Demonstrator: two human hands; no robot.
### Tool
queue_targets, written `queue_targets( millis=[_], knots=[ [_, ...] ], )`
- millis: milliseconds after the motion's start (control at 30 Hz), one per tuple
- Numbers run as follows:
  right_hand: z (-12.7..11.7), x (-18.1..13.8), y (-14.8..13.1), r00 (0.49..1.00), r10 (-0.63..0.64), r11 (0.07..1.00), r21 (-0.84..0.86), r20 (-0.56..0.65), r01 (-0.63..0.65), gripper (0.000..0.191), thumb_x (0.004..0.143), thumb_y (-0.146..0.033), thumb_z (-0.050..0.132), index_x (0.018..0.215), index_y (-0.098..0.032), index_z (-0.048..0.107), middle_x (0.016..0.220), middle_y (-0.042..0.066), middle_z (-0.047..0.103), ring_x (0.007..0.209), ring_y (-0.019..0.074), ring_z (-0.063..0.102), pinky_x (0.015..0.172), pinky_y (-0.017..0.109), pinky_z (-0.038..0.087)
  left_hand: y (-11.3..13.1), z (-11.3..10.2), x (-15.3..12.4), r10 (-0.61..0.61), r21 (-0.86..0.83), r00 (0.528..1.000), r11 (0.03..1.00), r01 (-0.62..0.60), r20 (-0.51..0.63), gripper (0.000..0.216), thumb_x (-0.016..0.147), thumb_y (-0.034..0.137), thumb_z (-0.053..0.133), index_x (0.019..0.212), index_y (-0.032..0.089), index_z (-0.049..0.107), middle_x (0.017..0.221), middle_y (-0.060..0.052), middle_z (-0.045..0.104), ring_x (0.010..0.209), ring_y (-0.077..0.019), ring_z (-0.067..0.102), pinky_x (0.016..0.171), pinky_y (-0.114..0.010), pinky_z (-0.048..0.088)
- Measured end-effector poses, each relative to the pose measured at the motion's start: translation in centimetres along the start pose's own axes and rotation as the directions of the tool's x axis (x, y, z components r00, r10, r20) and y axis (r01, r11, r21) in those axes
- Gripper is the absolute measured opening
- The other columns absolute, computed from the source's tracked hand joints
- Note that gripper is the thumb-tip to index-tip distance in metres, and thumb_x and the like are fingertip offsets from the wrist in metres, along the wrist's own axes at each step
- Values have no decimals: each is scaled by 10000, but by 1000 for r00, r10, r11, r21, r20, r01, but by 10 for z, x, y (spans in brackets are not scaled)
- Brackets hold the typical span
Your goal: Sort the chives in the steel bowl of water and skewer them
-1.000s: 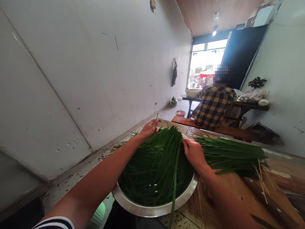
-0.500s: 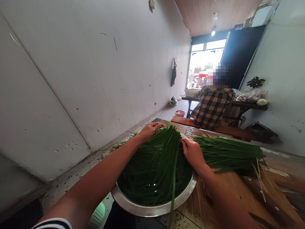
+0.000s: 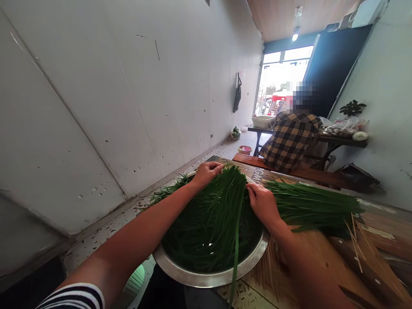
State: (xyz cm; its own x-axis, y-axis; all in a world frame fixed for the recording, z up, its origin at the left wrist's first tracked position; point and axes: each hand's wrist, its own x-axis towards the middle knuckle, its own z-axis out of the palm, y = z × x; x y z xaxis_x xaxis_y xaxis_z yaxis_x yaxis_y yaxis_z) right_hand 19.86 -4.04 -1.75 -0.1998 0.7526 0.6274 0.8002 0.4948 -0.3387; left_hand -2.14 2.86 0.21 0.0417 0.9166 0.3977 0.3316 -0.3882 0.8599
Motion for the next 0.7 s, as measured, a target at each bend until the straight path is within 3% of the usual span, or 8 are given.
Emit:
queue_targets(
  millis=[100, 467, 700],
  knots=[
    [0, 0, -1, 1000, 7, 1000, 1, -6, -7, 250, 842, -247, 447, 900, -186, 682, 934, 69, 722, 850, 195, 670, 784, 309, 503, 1, 3, -2, 40, 48, 999, 998, -41, 14, 317, 756, 379, 561, 817, 108, 715, 706, -52, 688, 654, -122, 579, 658, -228, 437],
    [1, 0, 1, 999, 35, 999, -7, -7, -35, 258, 844, -247, 439, 890, -175, 682, 929, 76, 721, 850, 193, 670, 787, 302, 501, 6, 4, -4, 61, -29, 998, 998, -60, 29, 246, 739, 294, 592, 844, 104, 708, 708, -54, 698, 657, -122, 604, 666, -232, 467],
    [2, -1, 1, 999, 35, 999, -9, -5, -35, 266, 846, -247, 441, 902, -156, 684, 931, 89, 720, 846, 195, 671, 785, 300, 502, 9, 5, -7, 21, -73, 998, 997, -17, 55, 258, 725, 245, 602, 908, 90, 698, 722, -71, 703, 677, -130, 635, 678, -233, 489]
  ],
)
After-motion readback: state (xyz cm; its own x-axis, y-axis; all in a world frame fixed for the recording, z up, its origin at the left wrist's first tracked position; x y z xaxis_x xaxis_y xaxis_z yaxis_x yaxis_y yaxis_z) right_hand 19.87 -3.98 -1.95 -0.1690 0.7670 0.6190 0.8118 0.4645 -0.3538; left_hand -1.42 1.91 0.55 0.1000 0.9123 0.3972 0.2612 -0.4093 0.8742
